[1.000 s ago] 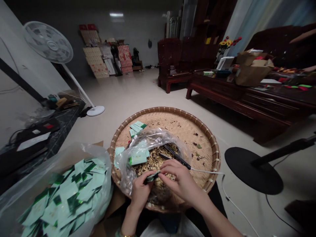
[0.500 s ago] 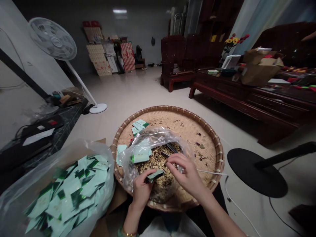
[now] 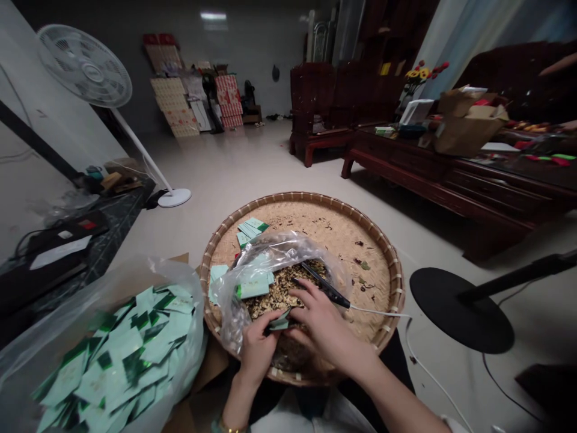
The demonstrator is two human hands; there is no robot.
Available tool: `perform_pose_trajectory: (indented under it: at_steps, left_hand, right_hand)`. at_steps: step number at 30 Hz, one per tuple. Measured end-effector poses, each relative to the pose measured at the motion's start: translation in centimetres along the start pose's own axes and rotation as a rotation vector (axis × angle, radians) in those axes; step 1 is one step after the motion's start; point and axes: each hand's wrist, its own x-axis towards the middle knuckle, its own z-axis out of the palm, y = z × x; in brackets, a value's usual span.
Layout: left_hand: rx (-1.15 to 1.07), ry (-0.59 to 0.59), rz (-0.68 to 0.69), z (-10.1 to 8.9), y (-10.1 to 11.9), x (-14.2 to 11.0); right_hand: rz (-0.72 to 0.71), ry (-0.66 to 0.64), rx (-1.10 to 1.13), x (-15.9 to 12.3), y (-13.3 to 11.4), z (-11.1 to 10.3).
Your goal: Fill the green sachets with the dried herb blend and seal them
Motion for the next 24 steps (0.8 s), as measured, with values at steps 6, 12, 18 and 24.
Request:
perform_pose_trajectory:
  at_steps: [6, 12, 18, 24]
  left_hand:
    - [0.032, -0.063, -0.028, 0.1, 0.2, 0.0]
    - [0.036, -0.135, -0.019, 0.1, 0.8, 0.2]
    - [-0.046, -0.083, -0.001, -0.1, 0.8, 0.2]
    - [-0.004, -0.056, 0.008, -0.1, 0.5, 0.1]
  right_hand:
    - [0.016, -0.067, 0.045, 0.5, 0.0, 1.3]
    - [0.0, -0.033, 0.075, 0.7, 0.1, 1.3]
    - [-0.034, -0.037, 0.214, 0.3, 0.0, 0.0]
    - [0.015, -0.071, 0.081, 0.4, -0.2, -1.1]
